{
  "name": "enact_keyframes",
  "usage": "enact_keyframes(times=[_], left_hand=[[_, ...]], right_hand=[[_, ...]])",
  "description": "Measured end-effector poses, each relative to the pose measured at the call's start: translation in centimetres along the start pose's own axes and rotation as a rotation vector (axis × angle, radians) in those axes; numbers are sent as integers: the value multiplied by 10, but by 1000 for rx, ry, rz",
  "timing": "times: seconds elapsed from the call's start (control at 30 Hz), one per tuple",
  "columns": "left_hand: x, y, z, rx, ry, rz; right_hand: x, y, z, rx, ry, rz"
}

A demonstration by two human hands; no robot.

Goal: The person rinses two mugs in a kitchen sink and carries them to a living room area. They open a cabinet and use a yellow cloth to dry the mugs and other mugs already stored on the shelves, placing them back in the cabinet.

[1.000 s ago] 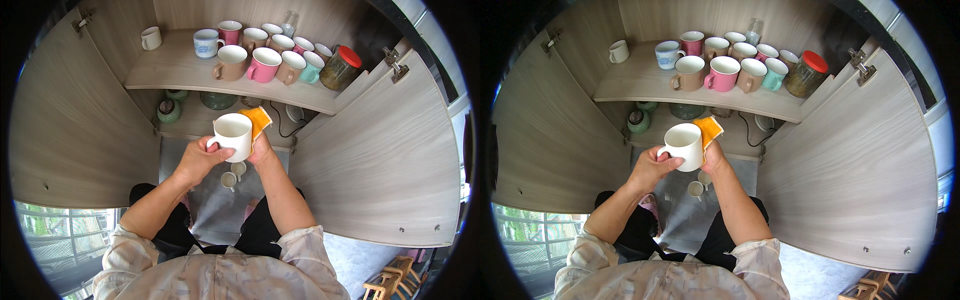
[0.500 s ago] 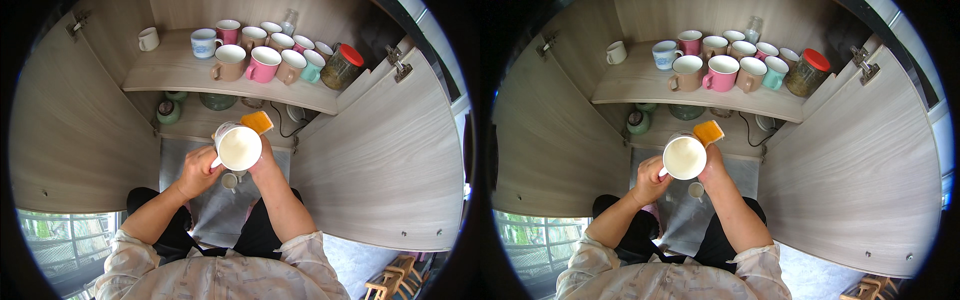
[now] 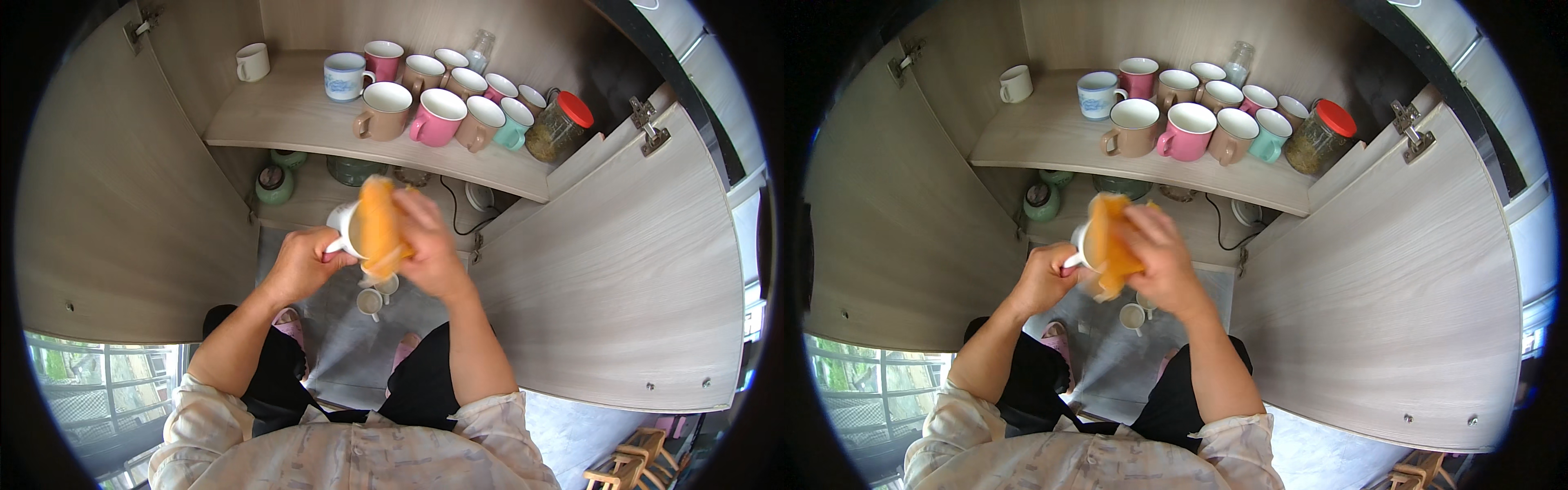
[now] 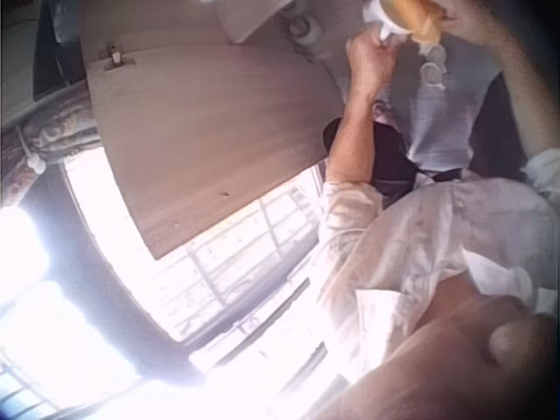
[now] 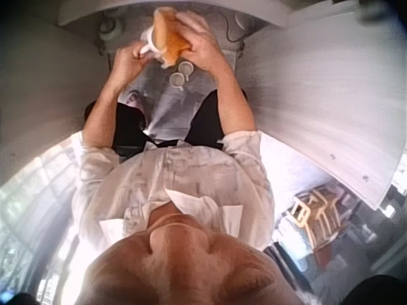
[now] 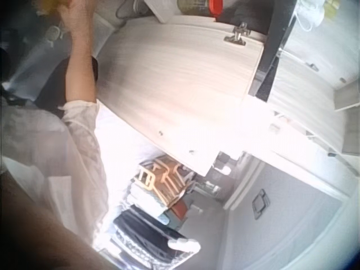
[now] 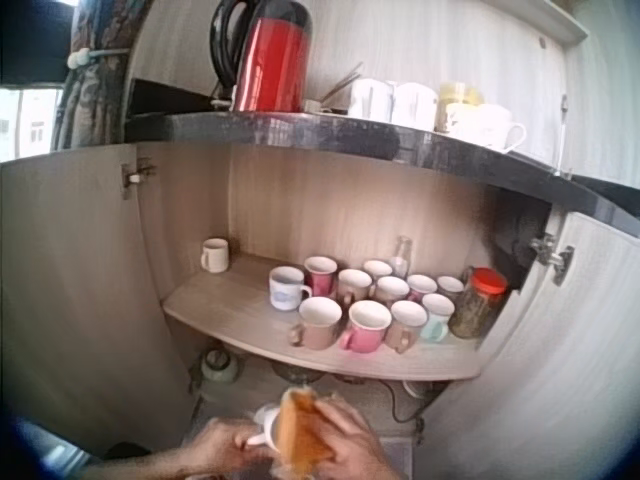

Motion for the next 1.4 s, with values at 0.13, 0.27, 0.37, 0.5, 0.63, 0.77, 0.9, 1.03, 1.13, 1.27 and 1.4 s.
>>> enact_keyframes(times=[0.13, 0.27, 0.37, 0.5, 0.63, 0.77, 0.9, 1.03, 1.13, 1.27, 1.4], left_hand=[[2, 14, -9, -229, 131, 168], [-1, 26, -26, -183, 324, 284], [17, 23, -29, 23, 443, 381], [29, 22, -31, 168, 551, 591], [36, 24, -32, 189, 608, 592], [46, 12, -24, 122, 573, 427], [63, -5, -12, 211, 710, 367], [39, -14, -2, 229, 565, 13], [5, -25, 8, 210, 162, -345], [-36, -20, 11, 150, -247, -899], [-36, -35, 11, 203, -240, -869]], right_hand=[[-35, 38, 4, -63, -213, -501], [-3, 46, -5, 89, -193, -473], [43, 44, -16, 232, 175, -235], [83, 93, -48, 345, 1103, 695], [71, 113, -54, 290, 1289, 1236], [65, 90, -55, 115, 1235, 1254], [44, 88, -52, 75, 1197, 1323], [21, 91, -53, -197, 941, 1514], [8, 81, -58, -354, 987, 1343], [13, 40, -39, -247, 356, 164], [-8, -1, -25, 48, 314, -104]])
Point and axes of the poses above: each hand's wrist, its own z-axis towards the middle knuckle, its own y-axis out of the palm, x = y × z, the point moved 7 cm from there along z, towards the middle knuckle, and after that the axes turned 9 degrees about x, right-handed, at the moved point
